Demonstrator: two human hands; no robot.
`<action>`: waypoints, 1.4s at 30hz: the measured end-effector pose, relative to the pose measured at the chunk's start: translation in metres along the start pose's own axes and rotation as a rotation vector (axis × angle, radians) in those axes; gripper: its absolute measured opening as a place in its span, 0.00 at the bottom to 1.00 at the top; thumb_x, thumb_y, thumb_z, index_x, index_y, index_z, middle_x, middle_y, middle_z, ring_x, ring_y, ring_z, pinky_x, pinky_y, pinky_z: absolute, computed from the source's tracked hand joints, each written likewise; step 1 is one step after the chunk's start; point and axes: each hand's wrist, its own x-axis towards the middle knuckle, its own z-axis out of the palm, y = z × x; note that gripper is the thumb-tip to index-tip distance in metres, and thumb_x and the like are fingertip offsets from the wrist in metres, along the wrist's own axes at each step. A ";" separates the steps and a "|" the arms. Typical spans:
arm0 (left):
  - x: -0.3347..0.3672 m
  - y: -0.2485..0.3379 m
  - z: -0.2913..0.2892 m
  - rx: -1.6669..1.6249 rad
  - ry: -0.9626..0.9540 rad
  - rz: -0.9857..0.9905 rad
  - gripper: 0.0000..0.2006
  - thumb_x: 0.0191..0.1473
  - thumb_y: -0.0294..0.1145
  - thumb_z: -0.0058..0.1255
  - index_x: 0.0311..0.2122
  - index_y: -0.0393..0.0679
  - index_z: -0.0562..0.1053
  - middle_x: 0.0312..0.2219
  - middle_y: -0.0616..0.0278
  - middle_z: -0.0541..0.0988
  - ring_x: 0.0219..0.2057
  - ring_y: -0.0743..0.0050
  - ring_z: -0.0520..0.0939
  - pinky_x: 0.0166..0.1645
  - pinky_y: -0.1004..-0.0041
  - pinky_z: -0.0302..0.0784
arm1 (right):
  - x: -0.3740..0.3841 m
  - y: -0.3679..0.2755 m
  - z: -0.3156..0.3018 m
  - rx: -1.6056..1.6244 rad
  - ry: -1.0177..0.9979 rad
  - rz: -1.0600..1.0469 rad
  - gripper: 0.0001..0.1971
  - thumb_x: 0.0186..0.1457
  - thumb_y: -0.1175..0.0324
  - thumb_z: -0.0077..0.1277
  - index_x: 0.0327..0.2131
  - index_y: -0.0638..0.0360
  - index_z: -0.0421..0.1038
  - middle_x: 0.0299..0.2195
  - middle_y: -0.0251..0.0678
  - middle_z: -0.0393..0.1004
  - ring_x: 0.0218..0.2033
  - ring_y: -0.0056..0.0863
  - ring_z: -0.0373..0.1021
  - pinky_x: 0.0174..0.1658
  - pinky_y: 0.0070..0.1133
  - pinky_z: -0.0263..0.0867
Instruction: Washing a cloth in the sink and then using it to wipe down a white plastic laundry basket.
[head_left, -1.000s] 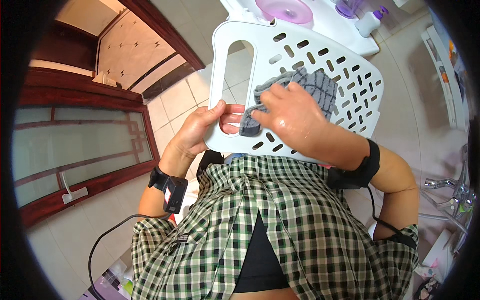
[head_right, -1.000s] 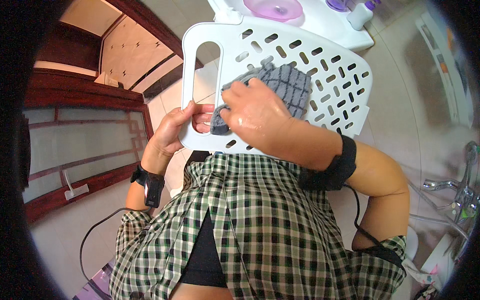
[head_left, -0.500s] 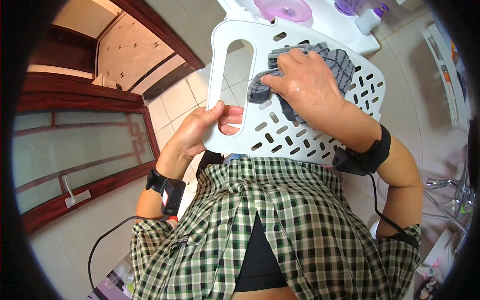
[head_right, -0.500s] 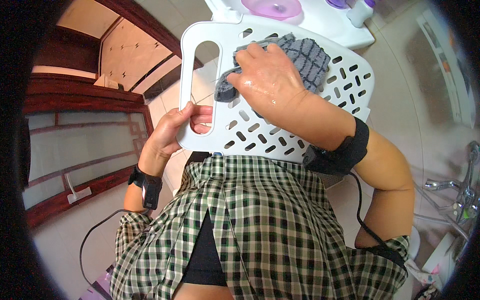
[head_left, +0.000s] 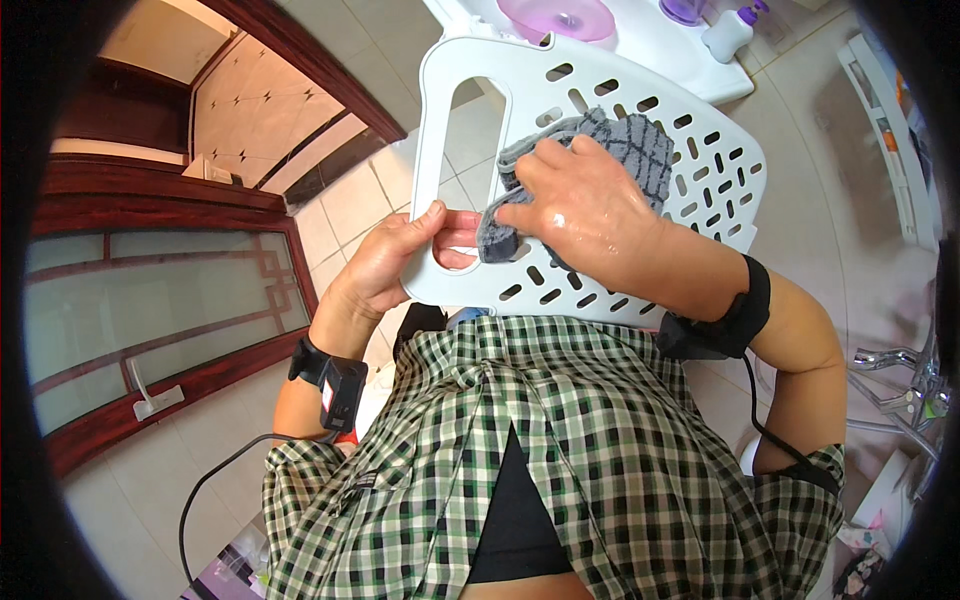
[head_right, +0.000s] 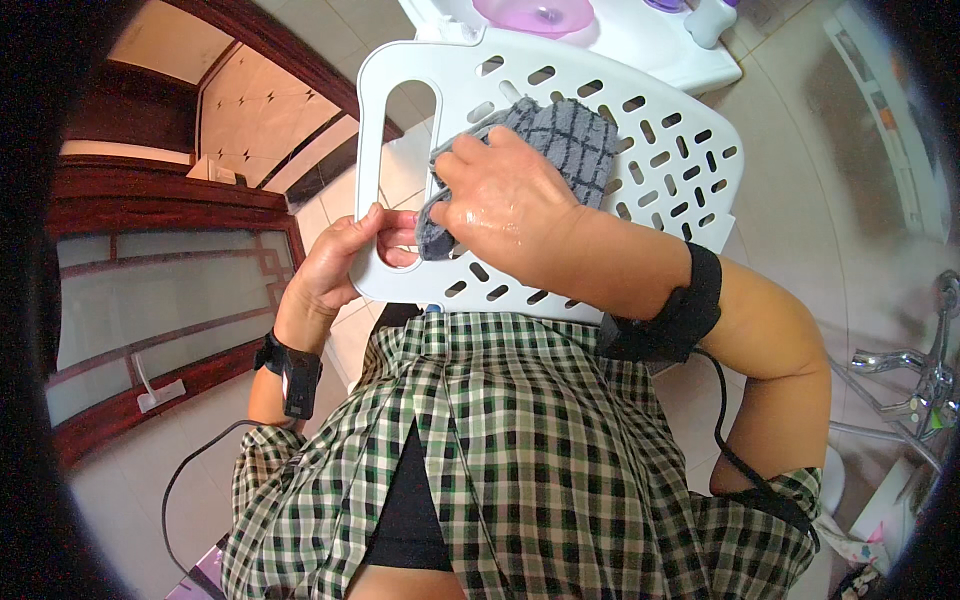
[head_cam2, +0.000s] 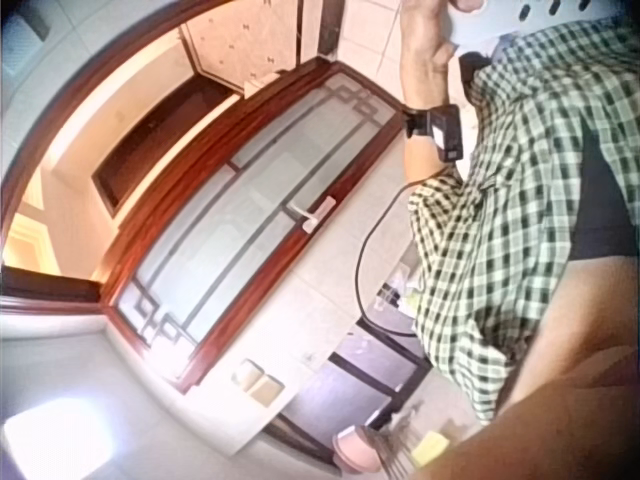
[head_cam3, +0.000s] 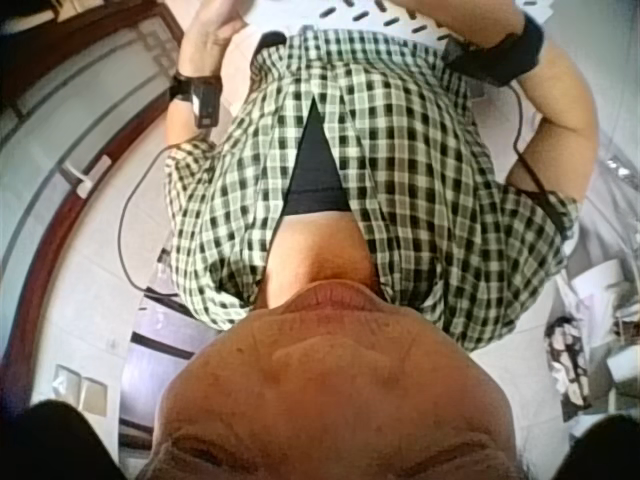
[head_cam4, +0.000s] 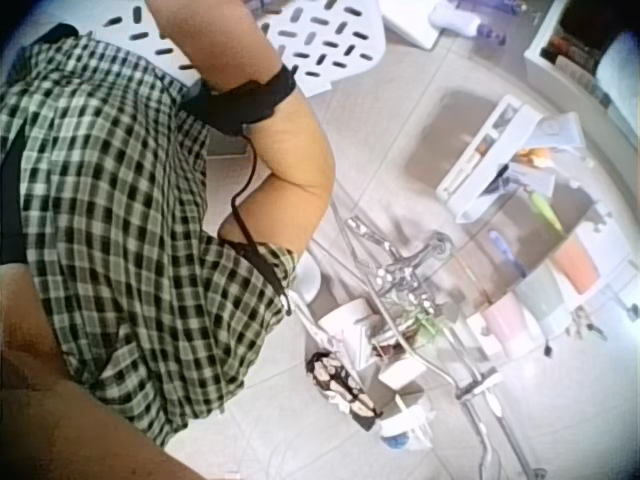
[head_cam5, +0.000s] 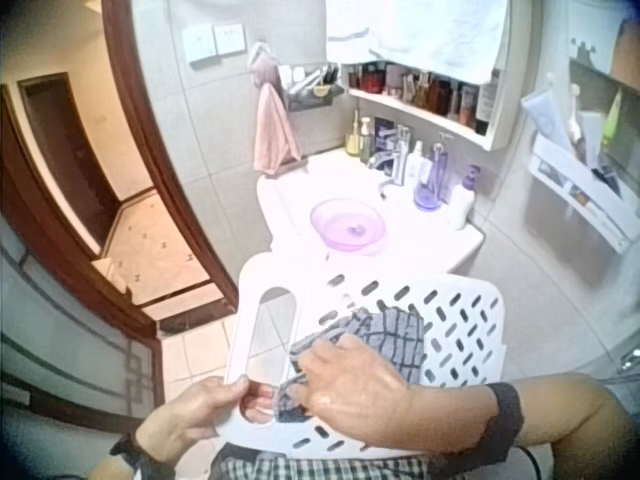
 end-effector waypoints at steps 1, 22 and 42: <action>0.000 0.001 0.002 -0.004 0.005 -0.008 0.20 0.50 0.41 0.37 0.38 0.32 0.64 0.30 0.55 0.72 0.28 0.75 0.75 0.33 0.77 0.73 | -0.001 -0.002 0.001 0.000 0.001 0.001 0.09 0.33 0.70 0.45 0.25 0.50 0.68 0.23 0.29 0.60 0.31 0.25 0.58 0.31 0.21 0.51; -0.018 0.028 0.034 0.039 -0.087 0.077 0.25 0.49 0.41 0.39 0.47 0.31 0.56 0.35 0.50 0.71 0.30 0.72 0.76 0.37 0.78 0.72 | 0.002 0.076 -0.144 0.842 0.826 0.602 0.09 0.49 0.67 0.41 0.34 0.58 0.68 0.29 0.36 0.68 0.33 0.29 0.63 0.39 0.23 0.59; 0.014 -0.020 0.078 -0.076 0.026 0.170 0.13 0.51 0.37 0.37 0.33 0.37 0.65 0.29 0.54 0.73 0.28 0.70 0.76 0.34 0.75 0.73 | -0.086 0.106 -0.047 -0.176 0.310 0.240 0.18 0.39 0.60 0.45 0.39 0.46 0.63 0.44 0.31 0.58 0.45 0.28 0.52 0.43 0.31 0.51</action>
